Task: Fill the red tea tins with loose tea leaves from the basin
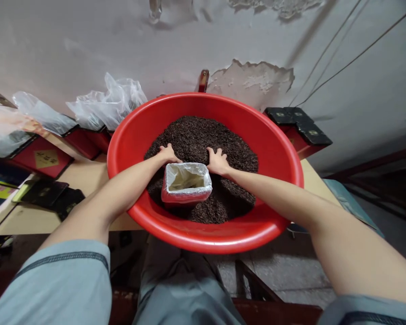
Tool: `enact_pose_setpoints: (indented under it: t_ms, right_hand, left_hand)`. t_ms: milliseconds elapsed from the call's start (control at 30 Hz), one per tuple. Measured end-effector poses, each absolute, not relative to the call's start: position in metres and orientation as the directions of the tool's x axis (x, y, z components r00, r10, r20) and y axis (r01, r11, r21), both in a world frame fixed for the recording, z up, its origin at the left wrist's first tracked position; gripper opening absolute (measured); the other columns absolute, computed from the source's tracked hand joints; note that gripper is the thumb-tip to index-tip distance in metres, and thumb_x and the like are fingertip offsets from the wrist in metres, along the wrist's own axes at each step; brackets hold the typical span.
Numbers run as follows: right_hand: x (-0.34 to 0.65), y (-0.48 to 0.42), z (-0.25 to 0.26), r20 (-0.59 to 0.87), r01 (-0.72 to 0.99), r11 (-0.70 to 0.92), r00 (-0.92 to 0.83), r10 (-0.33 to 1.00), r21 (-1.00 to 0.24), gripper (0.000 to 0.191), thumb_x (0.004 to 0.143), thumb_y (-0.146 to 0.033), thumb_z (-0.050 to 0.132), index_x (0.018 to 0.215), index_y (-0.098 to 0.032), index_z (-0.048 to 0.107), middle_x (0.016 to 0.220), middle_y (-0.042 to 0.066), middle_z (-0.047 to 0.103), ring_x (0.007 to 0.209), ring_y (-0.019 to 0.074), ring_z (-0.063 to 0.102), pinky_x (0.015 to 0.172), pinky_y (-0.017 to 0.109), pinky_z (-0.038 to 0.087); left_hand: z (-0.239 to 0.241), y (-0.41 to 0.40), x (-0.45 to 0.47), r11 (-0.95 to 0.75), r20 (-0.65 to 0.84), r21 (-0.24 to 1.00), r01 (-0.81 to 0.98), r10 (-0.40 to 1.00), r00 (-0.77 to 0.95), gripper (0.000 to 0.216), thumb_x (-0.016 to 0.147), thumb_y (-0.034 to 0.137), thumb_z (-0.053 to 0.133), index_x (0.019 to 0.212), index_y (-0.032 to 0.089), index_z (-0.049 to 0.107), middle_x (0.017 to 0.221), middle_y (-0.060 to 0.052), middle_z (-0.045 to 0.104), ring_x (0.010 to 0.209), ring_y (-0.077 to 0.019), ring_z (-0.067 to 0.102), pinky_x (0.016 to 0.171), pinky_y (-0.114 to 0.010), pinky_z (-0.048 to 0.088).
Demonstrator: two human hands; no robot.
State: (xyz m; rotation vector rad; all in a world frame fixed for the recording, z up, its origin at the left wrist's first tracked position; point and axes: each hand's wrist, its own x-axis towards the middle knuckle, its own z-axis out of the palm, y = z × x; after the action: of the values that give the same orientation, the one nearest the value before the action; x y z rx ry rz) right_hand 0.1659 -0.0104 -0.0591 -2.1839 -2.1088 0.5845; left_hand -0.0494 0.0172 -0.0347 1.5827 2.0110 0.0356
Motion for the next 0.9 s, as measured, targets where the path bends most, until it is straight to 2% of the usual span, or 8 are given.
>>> enact_pose_setpoints:
  t_ms: [67,200,300,433,533,633,733,900]
  right_hand:
    - [0.167,-0.009,-0.060,-0.223,0.951,-0.060,-0.010,0.975,-0.303,0.106,0.079,-0.052,0.089,0.166,-0.028,0.034,0.161,0.022,0.037,0.145,0.0480,0.048,0.114,0.055,0.049]
    - [0.168,-0.007,-0.064,-0.199,0.934,-0.052,-0.021,0.980,-0.354,0.098,0.080,-0.046,0.088,0.162,-0.028,0.038,0.154,0.019,0.045,0.135,0.0441,0.061,0.113,0.051,0.051]
    - [0.168,-0.006,-0.068,-0.208,0.921,-0.062,-0.021,0.978,-0.384,0.100,0.078,-0.044,0.088,0.164,-0.030,0.037,0.157,0.018,0.044,0.131,0.0431,0.066,0.113,0.051,0.053]
    - [0.169,-0.003,-0.072,-0.205,0.880,-0.064,-0.039,0.978,-0.471,0.102,0.075,-0.036,0.089,0.164,-0.028,0.041,0.158,0.020,0.046,0.135,0.0411,0.063,0.117,0.049,0.050]
    - [0.170,0.002,-0.078,-0.185,0.757,-0.133,0.017,0.983,-0.640,0.097,0.069,-0.028,0.090,0.158,-0.025,0.050,0.155,0.018,0.052,0.141,0.0359,0.059,0.121,0.046,0.046]
    - [0.170,0.006,-0.085,-0.193,0.561,-0.182,0.040,0.980,-0.807,0.097,0.066,-0.020,0.085,0.156,-0.021,0.049,0.150,0.015,0.060,0.136,0.0287,0.062,0.118,0.042,0.049]
    - [0.168,0.007,-0.089,-0.221,0.463,-0.195,-0.001,0.975,-0.865,0.097,0.069,-0.017,0.078,0.159,-0.019,0.043,0.140,0.012,0.069,0.122,0.0235,0.070,0.107,0.039,0.058]
    - [0.159,0.006,-0.090,-0.247,0.323,-0.218,-0.051,0.968,-0.921,0.100,0.070,-0.016,0.075,0.162,-0.021,0.035,0.138,0.012,0.072,0.114,0.0221,0.074,0.099,0.039,0.062]
  left_hand:
    - [-0.029,0.011,-0.048,0.305,-0.437,0.351,0.885,0.890,-0.134,0.126,0.062,0.051,0.102,0.164,0.018,0.035,0.173,-0.029,0.024,0.149,-0.0436,0.053,0.117,-0.042,0.051]
    - [-0.028,0.001,-0.045,0.242,-0.379,0.412,0.878,0.922,-0.077,0.109,0.070,0.039,0.099,0.160,0.017,0.041,0.168,-0.029,0.033,0.143,-0.0430,0.058,0.115,-0.042,0.050]
    - [-0.033,0.001,-0.044,0.212,-0.347,0.484,0.849,0.937,-0.036,0.103,0.070,0.036,0.098,0.157,0.016,0.045,0.168,-0.030,0.034,0.141,-0.0447,0.059,0.112,-0.043,0.051]
    - [-0.033,0.004,-0.042,0.193,-0.342,0.609,0.769,0.939,0.035,0.105,0.072,0.026,0.095,0.161,0.010,0.041,0.164,-0.030,0.046,0.144,-0.0395,0.057,0.113,-0.040,0.050]
    - [-0.026,0.003,-0.039,0.201,-0.355,0.690,0.695,0.931,0.083,0.113,0.070,0.019,0.094,0.166,0.008,0.034,0.156,-0.028,0.058,0.135,-0.0371,0.065,0.104,-0.038,0.055]
    - [-0.021,-0.002,-0.036,0.255,-0.396,0.765,0.592,0.910,0.119,0.119,0.067,0.009,0.092,0.169,0.010,0.031,0.136,-0.025,0.073,0.114,-0.0370,0.075,0.087,-0.036,0.060]
    - [-0.021,-0.006,-0.033,0.284,-0.418,0.791,0.542,0.897,0.141,0.125,0.065,0.004,0.089,0.172,0.010,0.024,0.124,-0.023,0.077,0.104,-0.0368,0.077,0.078,-0.036,0.059]
    - [-0.028,-0.002,-0.033,0.240,-0.355,0.868,0.435,0.912,0.207,0.120,0.062,0.001,0.084,0.169,0.011,0.030,0.136,-0.024,0.071,0.106,-0.0312,0.076,0.079,-0.033,0.058]
